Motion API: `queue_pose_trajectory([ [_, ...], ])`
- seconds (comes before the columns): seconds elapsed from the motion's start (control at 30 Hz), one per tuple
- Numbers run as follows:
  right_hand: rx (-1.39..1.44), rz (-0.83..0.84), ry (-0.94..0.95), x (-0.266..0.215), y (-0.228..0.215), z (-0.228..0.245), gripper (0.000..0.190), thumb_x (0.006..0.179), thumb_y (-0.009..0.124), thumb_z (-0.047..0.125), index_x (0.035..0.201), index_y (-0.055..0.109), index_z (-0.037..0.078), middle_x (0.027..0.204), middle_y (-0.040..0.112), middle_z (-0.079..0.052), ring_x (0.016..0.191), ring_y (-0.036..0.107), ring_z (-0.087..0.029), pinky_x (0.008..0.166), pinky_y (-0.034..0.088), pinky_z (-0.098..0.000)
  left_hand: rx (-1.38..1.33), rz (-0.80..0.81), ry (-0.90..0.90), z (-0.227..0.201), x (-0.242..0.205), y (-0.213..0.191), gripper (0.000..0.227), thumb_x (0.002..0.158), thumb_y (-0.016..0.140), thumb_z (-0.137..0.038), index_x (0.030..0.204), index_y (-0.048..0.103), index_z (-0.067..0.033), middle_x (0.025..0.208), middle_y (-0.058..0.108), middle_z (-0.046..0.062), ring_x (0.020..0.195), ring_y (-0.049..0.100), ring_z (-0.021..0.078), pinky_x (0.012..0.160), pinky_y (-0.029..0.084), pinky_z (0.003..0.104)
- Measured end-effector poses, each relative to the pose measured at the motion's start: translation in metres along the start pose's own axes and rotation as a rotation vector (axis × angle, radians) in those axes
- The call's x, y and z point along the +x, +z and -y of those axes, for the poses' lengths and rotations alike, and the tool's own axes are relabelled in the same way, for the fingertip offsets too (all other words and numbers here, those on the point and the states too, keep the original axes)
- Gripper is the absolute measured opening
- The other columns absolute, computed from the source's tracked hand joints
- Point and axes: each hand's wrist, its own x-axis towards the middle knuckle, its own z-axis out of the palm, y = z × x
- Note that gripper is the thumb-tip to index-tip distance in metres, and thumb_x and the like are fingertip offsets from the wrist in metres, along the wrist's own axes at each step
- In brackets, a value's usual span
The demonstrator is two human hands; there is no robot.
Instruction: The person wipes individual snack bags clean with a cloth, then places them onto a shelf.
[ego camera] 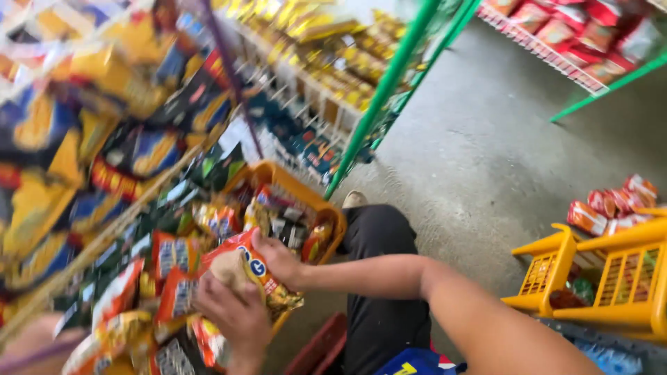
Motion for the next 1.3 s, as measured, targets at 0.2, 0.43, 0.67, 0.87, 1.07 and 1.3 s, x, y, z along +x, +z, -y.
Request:
queue_pose_trajectory([
  [0.2, 0.468, 0.183, -0.062, 0.003, -0.004, 0.046, 0.056, 0.112, 0.042, 0.058, 0.115, 0.064, 0.007, 0.108, 0.069, -0.006, 0.101, 0.063, -0.016, 0.093, 0.052, -0.034, 0.08, 0.183, 0.45, 0.001, 0.029, 0.009, 0.073, 0.104, 0.033, -0.049, 0.149, 0.035, 0.0082, 0.161, 0.031, 0.028, 0.153, 0.028, 0.0508, 0.127, 0.024, 0.064],
  [0.43, 0.169, 0.265, -0.149, 0.018, 0.001, -0.001, 0.062, 0.115, 0.036, 0.061, 0.114, 0.063, 0.005, 0.101, 0.065, -0.001, 0.09, 0.059, -0.008, 0.083, 0.052, -0.0283, -0.187, 0.114, 0.158, -0.005, 0.03, -0.003, 0.085, 0.108, 0.025, -0.06, 0.162, 0.015, 0.0044, 0.17, 0.012, 0.027, 0.155, 0.027, 0.0495, 0.128, 0.022, 0.06],
  [0.67, 0.293, 0.1, -0.121, 0.011, 0.004, 0.033, 0.054, 0.109, 0.037, 0.06, 0.105, 0.061, 0.011, 0.09, 0.065, 0.001, 0.078, 0.062, -0.007, 0.072, 0.054, -0.0246, -0.079, 0.245, 0.401, -0.001, 0.016, -0.005, 0.071, 0.106, 0.033, -0.049, 0.156, 0.03, 0.0016, 0.168, 0.022, 0.023, 0.159, 0.015, 0.0477, 0.129, 0.018, 0.06],
  [0.87, 0.382, 0.302, -0.077, 0.007, 0.014, 0.027, 0.064, 0.111, 0.036, 0.069, 0.104, 0.061, 0.011, 0.093, 0.067, -0.002, 0.085, 0.065, -0.013, 0.076, 0.055, -0.0291, -0.056, 0.194, 0.324, 0.043, 0.036, -0.001, 0.05, 0.108, 0.039, -0.043, 0.147, 0.041, -0.0116, 0.17, 0.031, 0.014, 0.165, 0.022, 0.0377, 0.134, 0.022, 0.054],
  [1.07, -0.089, 0.311, -0.287, -0.003, 0.027, 0.006, 0.052, 0.106, 0.044, 0.059, 0.122, 0.065, 0.014, 0.104, 0.064, 0.0, 0.097, 0.058, -0.008, 0.085, 0.05, -0.0293, -0.325, 0.118, -0.11, 0.035, 0.028, 0.003, 0.071, 0.112, 0.043, -0.036, 0.163, 0.015, 0.0042, 0.168, 0.019, 0.034, 0.154, 0.027, 0.0475, 0.124, 0.026, 0.054],
  [1.3, 0.209, 0.189, -0.267, 0.0, 0.024, 0.001, 0.048, 0.111, 0.045, 0.053, 0.098, 0.064, 0.011, 0.088, 0.065, 0.004, 0.081, 0.058, -0.005, 0.072, 0.049, -0.0246, -0.22, 0.13, -0.051, -0.005, 0.007, -0.009, 0.074, 0.108, 0.049, -0.028, 0.162, 0.01, 0.0049, 0.162, 0.028, 0.038, 0.145, 0.039, 0.0499, 0.116, 0.036, 0.051],
])
